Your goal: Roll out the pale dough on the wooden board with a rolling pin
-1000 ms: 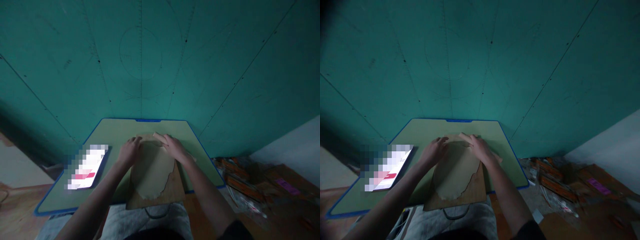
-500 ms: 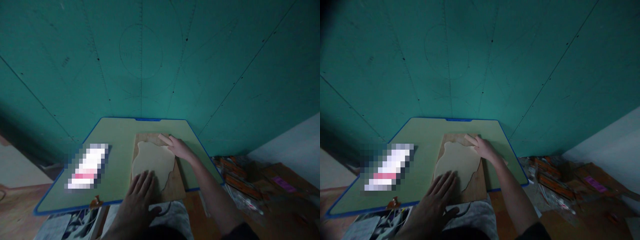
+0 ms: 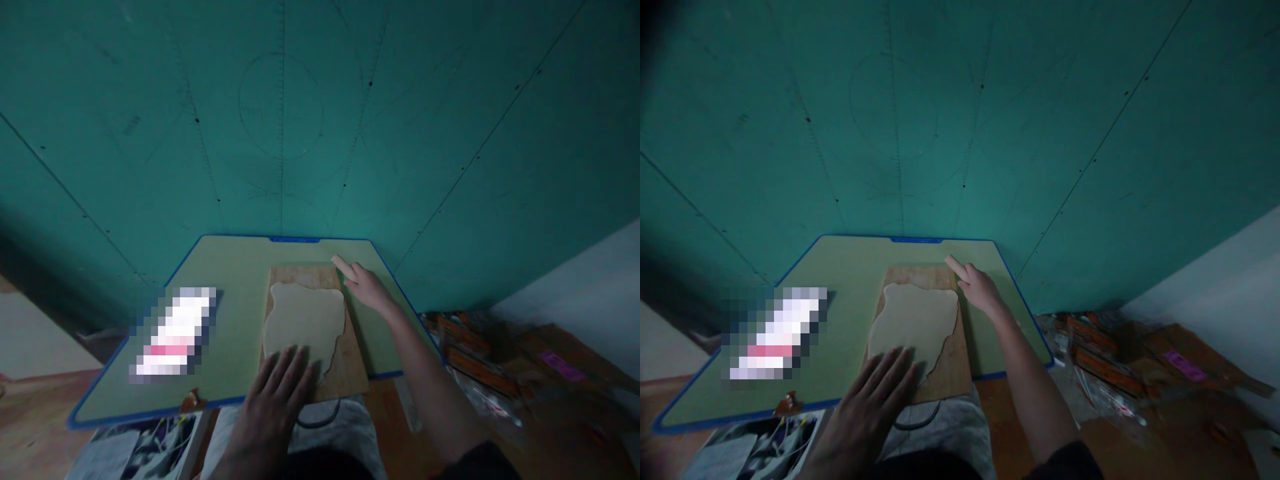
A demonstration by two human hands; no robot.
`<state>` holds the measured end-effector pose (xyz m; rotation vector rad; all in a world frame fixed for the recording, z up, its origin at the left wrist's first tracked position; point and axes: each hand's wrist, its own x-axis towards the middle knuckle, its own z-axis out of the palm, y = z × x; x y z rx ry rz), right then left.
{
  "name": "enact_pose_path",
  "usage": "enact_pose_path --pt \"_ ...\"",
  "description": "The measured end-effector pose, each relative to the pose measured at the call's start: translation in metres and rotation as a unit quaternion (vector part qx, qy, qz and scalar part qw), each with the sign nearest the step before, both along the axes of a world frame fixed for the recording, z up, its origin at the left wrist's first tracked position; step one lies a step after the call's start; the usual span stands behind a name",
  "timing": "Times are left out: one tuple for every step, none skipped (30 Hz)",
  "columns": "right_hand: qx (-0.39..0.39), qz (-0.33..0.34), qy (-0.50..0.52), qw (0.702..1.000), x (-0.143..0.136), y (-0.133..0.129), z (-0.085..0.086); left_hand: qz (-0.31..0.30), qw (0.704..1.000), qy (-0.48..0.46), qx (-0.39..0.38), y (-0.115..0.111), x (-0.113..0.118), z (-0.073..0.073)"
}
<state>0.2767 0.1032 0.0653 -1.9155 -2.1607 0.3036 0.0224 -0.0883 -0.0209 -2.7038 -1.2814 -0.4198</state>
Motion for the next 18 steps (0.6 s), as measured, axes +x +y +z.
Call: enact_pose_path --pt "-0.002 -0.002 -0.002 1.0 0.003 -0.002 0.0 -0.001 1.0 -0.001 0.005 0.001 -0.001 0.0" --pt "-0.004 -0.003 -0.005 1.0 0.005 -0.004 0.0 0.0 1.0 -0.004 0.012 0.001 -0.002 0.0" --pt "-0.006 -0.004 -0.008 1.0 0.006 -0.006 0.0 0.001 1.0 -0.006 0.019 0.002 -0.003 -0.001" --pt "-0.008 -0.004 -0.012 1.0 0.007 -0.008 0.0 0.001 1.0 -0.008 0.025 0.002 -0.005 -0.001" --pt "-0.011 -0.003 -0.015 1.0 0.007 -0.011 0.0 0.002 1.0 -0.009 0.03 0.002 -0.008 -0.002" --pt "-0.014 -0.001 -0.018 1.0 0.006 -0.014 0.0 0.003 0.999 -0.011 0.035 0.003 -0.01 -0.002" --pt "-0.016 0.001 -0.021 1.0 0.004 -0.016 0.0 0.002 0.999 -0.015 0.038 0.003 -0.014 -0.002" --pt "-0.02 0.003 -0.024 1.0 0.001 -0.019 -0.001 -0.002 0.999 -0.02 0.035 0.002 -0.018 -0.001" --pt "-0.023 0.005 -0.027 0.999 -0.002 -0.021 -0.001 -0.01 0.999 -0.027 0.023 0.002 -0.024 0.001" --pt "-0.026 0.007 -0.03 0.999 -0.006 -0.022 -0.003 -0.018 0.999 -0.037 0.004 0.002 -0.031 0.003" --pt "-0.029 0.007 -0.034 0.999 -0.009 -0.023 -0.004 -0.026 0.998 -0.052 -0.021 0.003 -0.038 0.005" --pt "-0.031 0.008 -0.037 0.999 -0.013 -0.024 -0.007 -0.03 0.996 -0.071 -0.05 0.004 -0.046 0.007" --pt "-0.034 0.009 -0.042 0.998 -0.016 -0.024 -0.009 -0.026 0.992 -0.095 -0.08 0.006 -0.055 0.008" --pt "-0.037 0.01 -0.047 0.998 -0.019 -0.023 -0.012 -0.017 0.986 -0.129 -0.101 0.009 -0.062 0.009" --pt "-0.039 0.01 -0.053 0.998 -0.021 -0.022 -0.014 0.003 0.979 -0.168 -0.117 0.013 -0.068 0.009" --pt "-0.042 0.01 -0.06 0.997 -0.023 -0.021 -0.016 0.034 0.97 -0.202 -0.134 0.018 -0.072 0.008" --pt "-0.044 0.009 -0.067 0.997 -0.024 -0.02 -0.017 0.081 0.961 -0.225 -0.143 0.024 -0.073 0.007" --pt "-0.046 0.006 -0.074 0.996 -0.025 -0.019 -0.017 0.12 0.954 -0.231 -0.147 0.029 -0.072 0.005"
